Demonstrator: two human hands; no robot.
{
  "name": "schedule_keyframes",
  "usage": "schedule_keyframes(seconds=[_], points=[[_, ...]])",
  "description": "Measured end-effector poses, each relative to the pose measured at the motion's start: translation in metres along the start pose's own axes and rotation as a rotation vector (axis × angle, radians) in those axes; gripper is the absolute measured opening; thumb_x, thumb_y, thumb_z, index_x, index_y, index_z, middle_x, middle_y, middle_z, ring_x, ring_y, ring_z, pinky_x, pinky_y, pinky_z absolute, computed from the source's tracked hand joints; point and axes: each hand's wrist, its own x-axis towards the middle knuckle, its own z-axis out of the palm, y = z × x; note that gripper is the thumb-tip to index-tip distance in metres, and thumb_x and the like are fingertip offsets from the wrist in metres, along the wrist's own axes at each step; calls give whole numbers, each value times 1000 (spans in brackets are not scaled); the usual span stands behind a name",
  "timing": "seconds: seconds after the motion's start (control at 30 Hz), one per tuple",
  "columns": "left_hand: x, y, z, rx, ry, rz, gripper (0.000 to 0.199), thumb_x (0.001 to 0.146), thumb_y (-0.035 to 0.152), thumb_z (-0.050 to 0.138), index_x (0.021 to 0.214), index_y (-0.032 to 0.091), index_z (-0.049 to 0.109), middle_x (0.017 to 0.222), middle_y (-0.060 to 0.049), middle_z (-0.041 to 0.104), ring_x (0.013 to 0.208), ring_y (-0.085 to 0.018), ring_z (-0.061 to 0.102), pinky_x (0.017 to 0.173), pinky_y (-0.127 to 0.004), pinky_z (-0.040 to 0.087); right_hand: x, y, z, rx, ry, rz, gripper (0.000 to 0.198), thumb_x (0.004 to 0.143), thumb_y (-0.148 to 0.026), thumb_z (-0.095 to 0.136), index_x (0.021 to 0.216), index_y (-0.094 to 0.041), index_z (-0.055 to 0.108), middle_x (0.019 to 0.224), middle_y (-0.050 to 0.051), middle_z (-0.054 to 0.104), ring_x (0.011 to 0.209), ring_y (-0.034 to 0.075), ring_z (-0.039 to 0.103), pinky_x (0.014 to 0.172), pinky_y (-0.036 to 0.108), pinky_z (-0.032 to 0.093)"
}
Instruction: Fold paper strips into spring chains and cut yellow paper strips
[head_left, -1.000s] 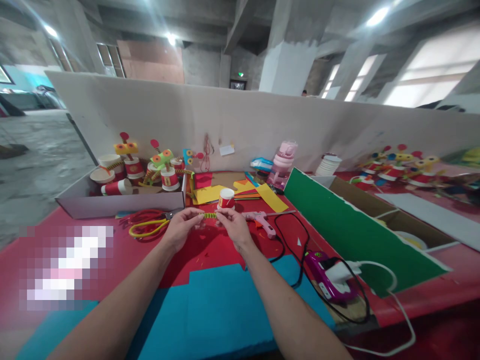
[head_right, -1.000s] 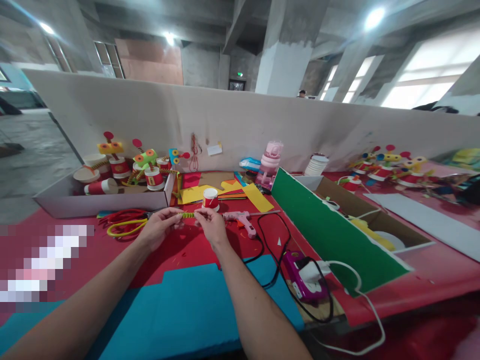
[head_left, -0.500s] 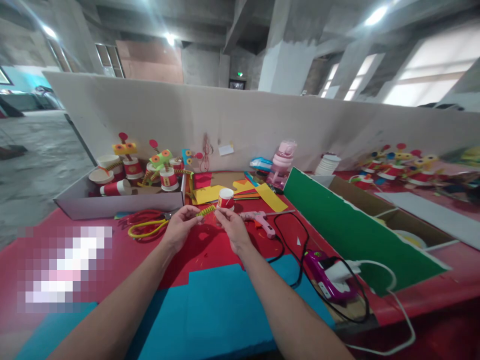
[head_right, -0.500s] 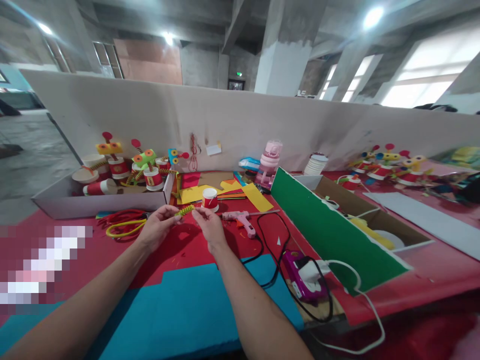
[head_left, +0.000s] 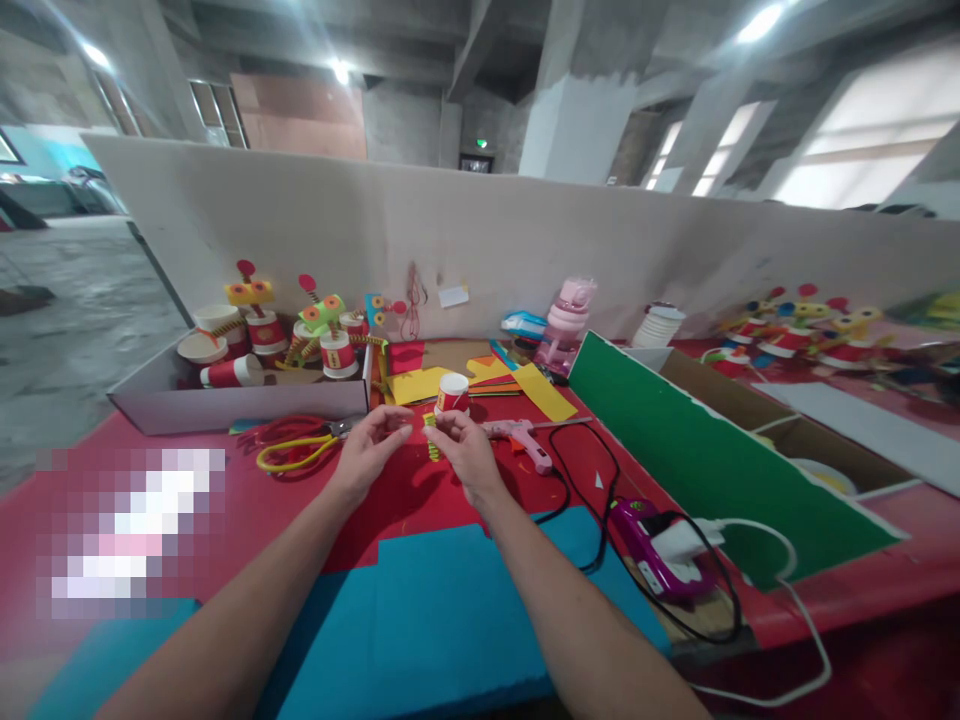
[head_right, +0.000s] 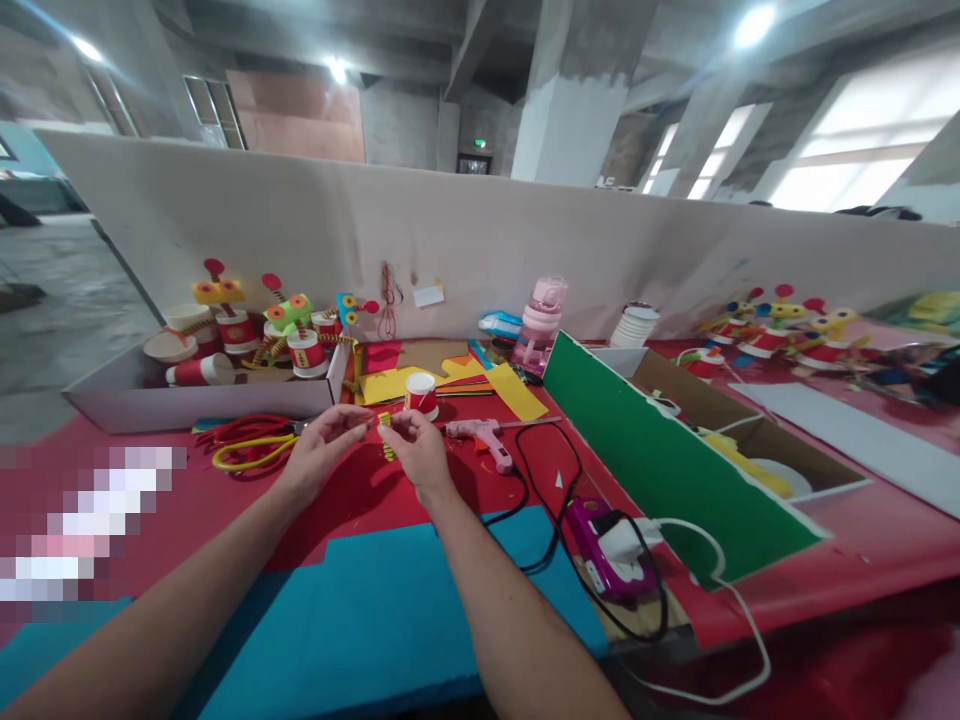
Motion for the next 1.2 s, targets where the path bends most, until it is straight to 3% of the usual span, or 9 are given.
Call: schedule_keyframes(seconds=[0.17,0.37,0.6,0.8,0.9,1.07,1.2], points=[[0,4,0,33,18,41,23,70,31,74,88,17,69,89,-5,69,84,-17,60,80,-27,46,-4,-2,2,-79,-84,-10,22,68,-36,72,79,-20,62,76,0,64,72,14,59,70,27,46],[0,3,0,89,40,49,19,68,30,74,83,18,73,84,-5,70,80,-19,61,78,-29,46,-4,-4,3,-83,-80,-6,22,69,-36,70,82,-20,66,81,2,67,78,17,61,76,30,48],[-1,3,1,312,-25,222,12,74,26,69,83,23,76,81,-5,71,79,-20,61,78,-30,45,-2,-2,1,-57,-48,60,19,70,-37,67,77,-20,64,70,-2,63,68,13,56,65,25,43],[-7,6,2,454,-110,369,24,77,22,65,98,27,74,95,-8,69,89,-22,59,85,-33,44,-1,0,-1,26,-86,41,18,71,-36,66,80,-20,67,77,0,66,75,14,59,73,27,45],[-7,5,2,424,-90,336,20,78,24,64,95,25,74,93,-7,69,89,-22,59,87,-33,44,-1,1,-1,49,-100,51,20,71,-37,69,81,-20,68,79,0,68,78,15,60,77,28,45],[-5,7,-1,206,45,164,22,79,30,64,96,21,74,93,-7,70,86,-22,62,83,-31,46,1,6,-1,172,-79,106,24,69,-37,72,84,-19,69,80,-1,68,77,13,59,80,27,44],[-7,14,0,320,-24,284,19,80,28,63,93,22,75,96,-7,69,91,-21,61,87,-31,45,-1,5,0,224,-71,166,26,68,-38,74,83,-18,68,79,-1,66,75,12,58,78,25,44]])
